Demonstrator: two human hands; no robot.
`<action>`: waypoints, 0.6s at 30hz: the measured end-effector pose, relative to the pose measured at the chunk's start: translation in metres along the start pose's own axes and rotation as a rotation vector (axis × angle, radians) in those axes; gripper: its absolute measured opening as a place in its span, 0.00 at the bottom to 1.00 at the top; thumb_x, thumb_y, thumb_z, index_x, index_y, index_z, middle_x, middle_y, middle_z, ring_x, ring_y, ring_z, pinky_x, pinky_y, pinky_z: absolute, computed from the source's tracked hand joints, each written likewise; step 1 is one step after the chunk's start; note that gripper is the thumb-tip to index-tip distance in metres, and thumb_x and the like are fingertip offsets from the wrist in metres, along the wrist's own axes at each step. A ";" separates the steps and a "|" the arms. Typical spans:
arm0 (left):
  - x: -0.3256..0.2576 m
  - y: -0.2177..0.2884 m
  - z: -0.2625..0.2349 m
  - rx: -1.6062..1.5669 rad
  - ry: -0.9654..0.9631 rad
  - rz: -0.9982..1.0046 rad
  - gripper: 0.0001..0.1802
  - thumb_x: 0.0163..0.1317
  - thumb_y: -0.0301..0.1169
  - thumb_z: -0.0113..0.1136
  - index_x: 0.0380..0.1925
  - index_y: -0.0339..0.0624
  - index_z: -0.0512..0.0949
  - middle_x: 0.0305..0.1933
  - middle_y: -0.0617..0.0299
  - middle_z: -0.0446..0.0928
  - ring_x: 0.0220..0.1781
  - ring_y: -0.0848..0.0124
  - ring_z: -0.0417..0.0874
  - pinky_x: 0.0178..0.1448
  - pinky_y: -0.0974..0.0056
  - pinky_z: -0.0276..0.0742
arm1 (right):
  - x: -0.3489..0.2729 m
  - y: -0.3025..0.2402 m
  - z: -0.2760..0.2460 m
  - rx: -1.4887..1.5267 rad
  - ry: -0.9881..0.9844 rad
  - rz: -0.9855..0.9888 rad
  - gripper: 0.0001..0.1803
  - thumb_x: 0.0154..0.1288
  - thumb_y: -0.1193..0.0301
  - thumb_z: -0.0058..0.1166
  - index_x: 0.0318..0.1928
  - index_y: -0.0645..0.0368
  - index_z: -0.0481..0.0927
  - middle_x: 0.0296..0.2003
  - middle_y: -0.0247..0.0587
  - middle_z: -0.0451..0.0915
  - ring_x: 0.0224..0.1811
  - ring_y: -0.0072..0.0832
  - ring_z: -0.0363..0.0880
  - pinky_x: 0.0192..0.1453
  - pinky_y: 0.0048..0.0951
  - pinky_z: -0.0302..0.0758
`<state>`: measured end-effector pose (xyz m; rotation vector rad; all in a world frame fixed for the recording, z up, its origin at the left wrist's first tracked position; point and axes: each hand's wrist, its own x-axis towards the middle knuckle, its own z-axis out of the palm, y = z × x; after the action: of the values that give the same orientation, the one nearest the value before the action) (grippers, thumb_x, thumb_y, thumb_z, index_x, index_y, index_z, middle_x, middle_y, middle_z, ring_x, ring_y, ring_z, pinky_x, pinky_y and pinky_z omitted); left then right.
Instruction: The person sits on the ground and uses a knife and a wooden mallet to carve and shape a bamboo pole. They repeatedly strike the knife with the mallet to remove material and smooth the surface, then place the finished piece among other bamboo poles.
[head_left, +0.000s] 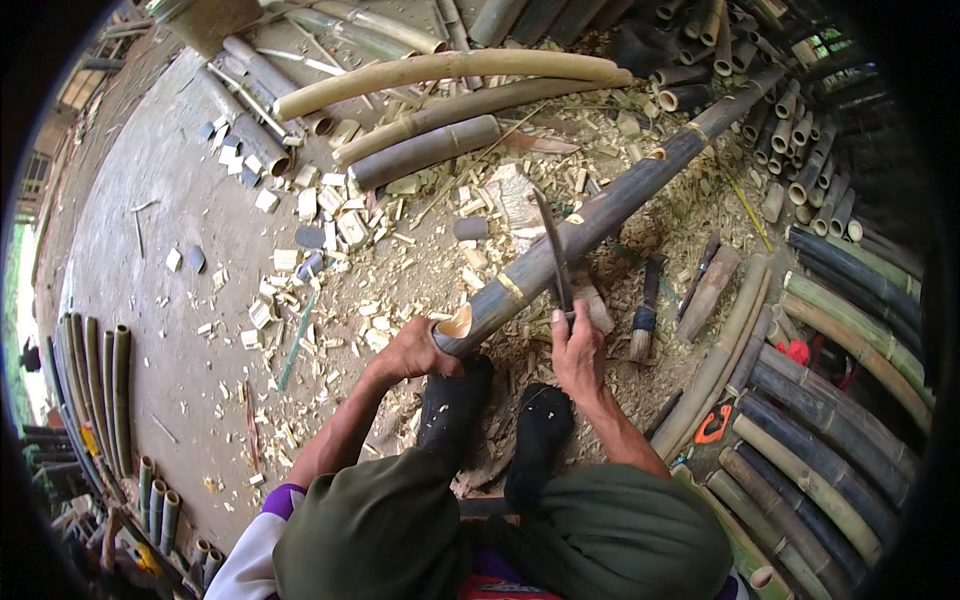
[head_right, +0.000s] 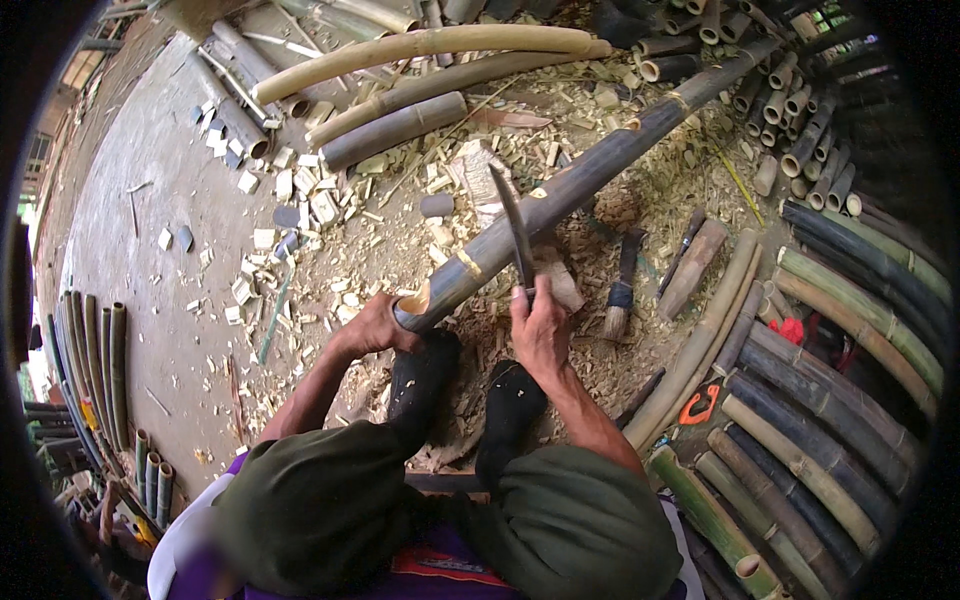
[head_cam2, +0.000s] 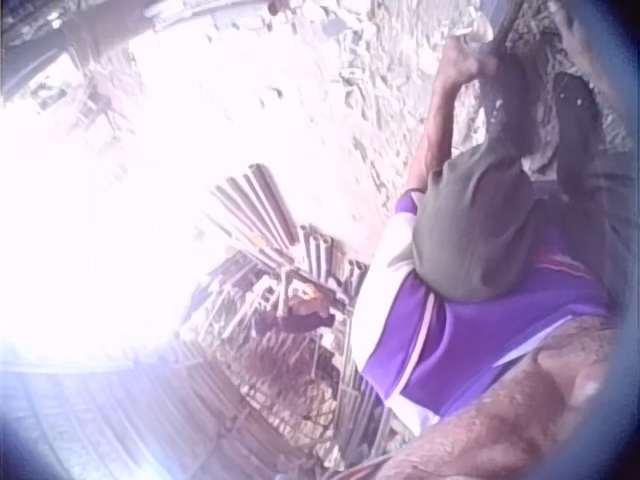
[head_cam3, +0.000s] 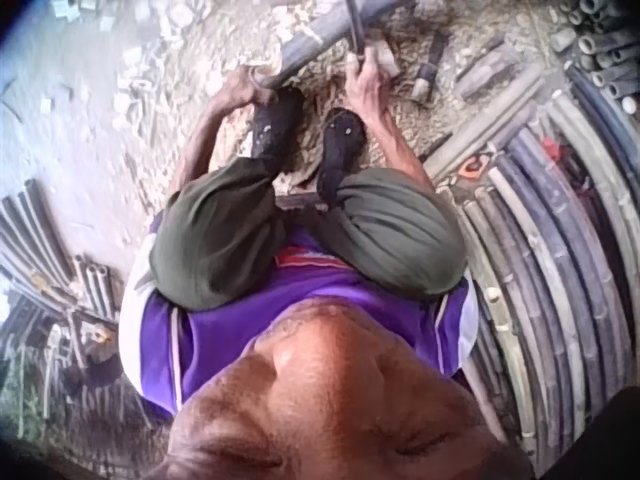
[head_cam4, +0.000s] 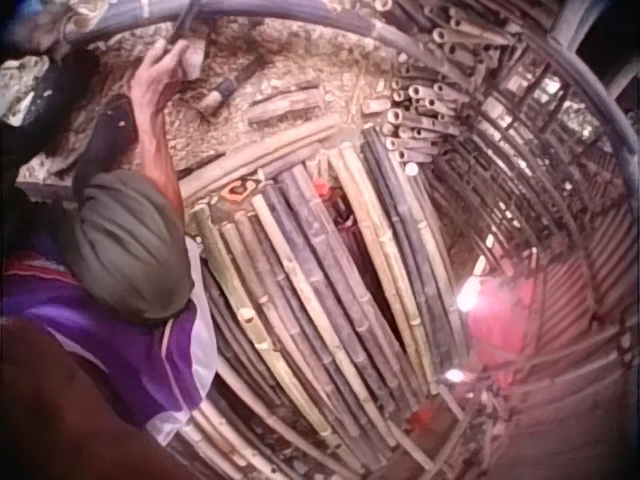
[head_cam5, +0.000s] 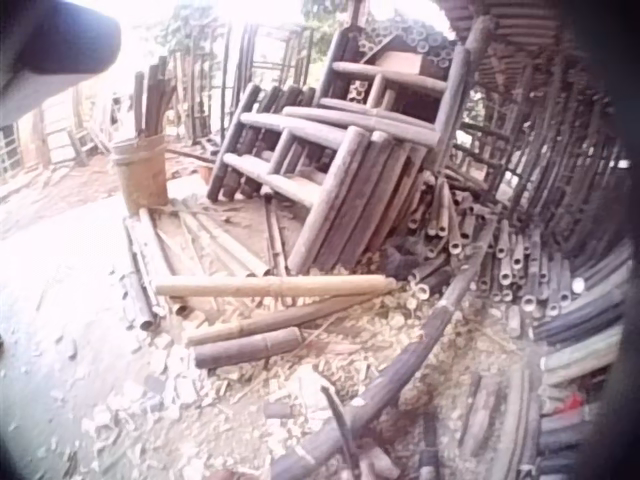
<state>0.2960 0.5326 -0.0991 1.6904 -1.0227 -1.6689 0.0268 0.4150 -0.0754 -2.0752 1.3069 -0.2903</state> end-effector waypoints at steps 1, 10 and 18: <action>0.000 0.001 -0.004 -0.052 -0.058 -0.016 0.24 0.42 0.31 0.77 0.41 0.33 0.85 0.27 0.61 0.83 0.30 0.71 0.83 0.38 0.61 0.80 | -0.001 -0.004 0.001 0.014 -0.026 0.022 0.18 0.79 0.60 0.51 0.52 0.65 0.75 0.26 0.53 0.81 0.23 0.41 0.83 0.24 0.43 0.77; -0.024 0.001 0.058 0.578 0.602 0.018 0.28 0.51 0.37 0.76 0.45 0.36 0.71 0.41 0.39 0.80 0.46 0.39 0.84 0.48 0.41 0.79 | -0.019 -0.009 0.020 -0.077 -0.030 -0.336 0.16 0.77 0.61 0.53 0.51 0.62 0.74 0.28 0.55 0.80 0.28 0.51 0.84 0.26 0.49 0.78; -0.021 0.011 0.035 0.446 0.441 -0.057 0.27 0.52 0.37 0.75 0.46 0.31 0.77 0.39 0.34 0.84 0.45 0.39 0.87 0.49 0.44 0.81 | -0.013 -0.016 0.006 -0.250 -0.051 -0.441 0.17 0.77 0.62 0.54 0.52 0.65 0.73 0.32 0.58 0.79 0.28 0.54 0.82 0.32 0.52 0.80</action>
<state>0.2608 0.5480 -0.0805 2.2600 -1.1837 -1.0636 0.0353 0.4330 -0.0677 -2.5597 0.8781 -0.2716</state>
